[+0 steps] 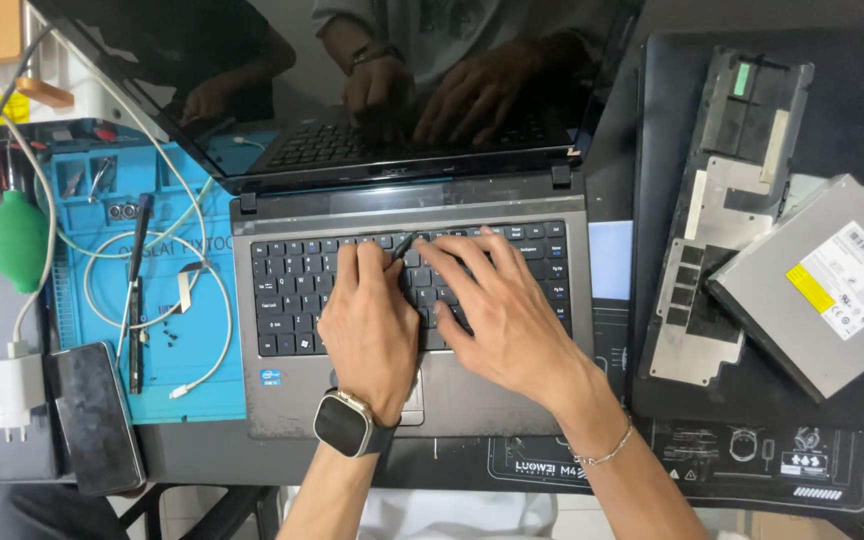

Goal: The person tests the laptop keyboard by pressing individual keys with fingers and a pen. They repeatedly press keys across the keyboard, including the function row and number pad, and use a pen to press specific keys.

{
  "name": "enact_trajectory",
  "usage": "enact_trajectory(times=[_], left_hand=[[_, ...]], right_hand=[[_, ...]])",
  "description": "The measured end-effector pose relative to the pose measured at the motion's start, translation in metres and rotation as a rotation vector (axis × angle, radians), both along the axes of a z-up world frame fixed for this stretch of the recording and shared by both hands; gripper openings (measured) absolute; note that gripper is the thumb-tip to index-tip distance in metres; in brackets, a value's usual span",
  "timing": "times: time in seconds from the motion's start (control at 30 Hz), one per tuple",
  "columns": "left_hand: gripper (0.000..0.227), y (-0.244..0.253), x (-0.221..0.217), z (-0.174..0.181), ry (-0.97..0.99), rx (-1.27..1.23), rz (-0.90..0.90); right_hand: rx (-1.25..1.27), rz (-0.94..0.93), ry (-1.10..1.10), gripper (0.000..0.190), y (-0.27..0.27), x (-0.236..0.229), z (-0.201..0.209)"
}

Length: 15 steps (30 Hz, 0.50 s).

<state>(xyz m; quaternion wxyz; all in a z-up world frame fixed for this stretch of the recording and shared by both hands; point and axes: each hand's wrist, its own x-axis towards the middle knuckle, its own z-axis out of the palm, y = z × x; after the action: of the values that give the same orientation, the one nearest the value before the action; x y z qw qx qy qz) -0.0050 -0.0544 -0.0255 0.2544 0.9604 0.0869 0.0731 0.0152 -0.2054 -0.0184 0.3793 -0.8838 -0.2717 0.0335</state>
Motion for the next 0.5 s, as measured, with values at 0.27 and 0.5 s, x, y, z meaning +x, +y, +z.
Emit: enact_trajectory(times=[0.27, 0.5], left_hand=[[0.006, 0.022, 0.004, 0.033, 0.101, 0.03, -0.034], [0.012, 0.066, -0.01, 0.06, 0.113, 0.126, -0.106]], right_hand=[[-0.063, -0.019, -0.072, 0.055, 0.004, 0.001, -0.004], [-0.116, -0.018, -0.102, 0.053, 0.008, 0.005, -0.004]])
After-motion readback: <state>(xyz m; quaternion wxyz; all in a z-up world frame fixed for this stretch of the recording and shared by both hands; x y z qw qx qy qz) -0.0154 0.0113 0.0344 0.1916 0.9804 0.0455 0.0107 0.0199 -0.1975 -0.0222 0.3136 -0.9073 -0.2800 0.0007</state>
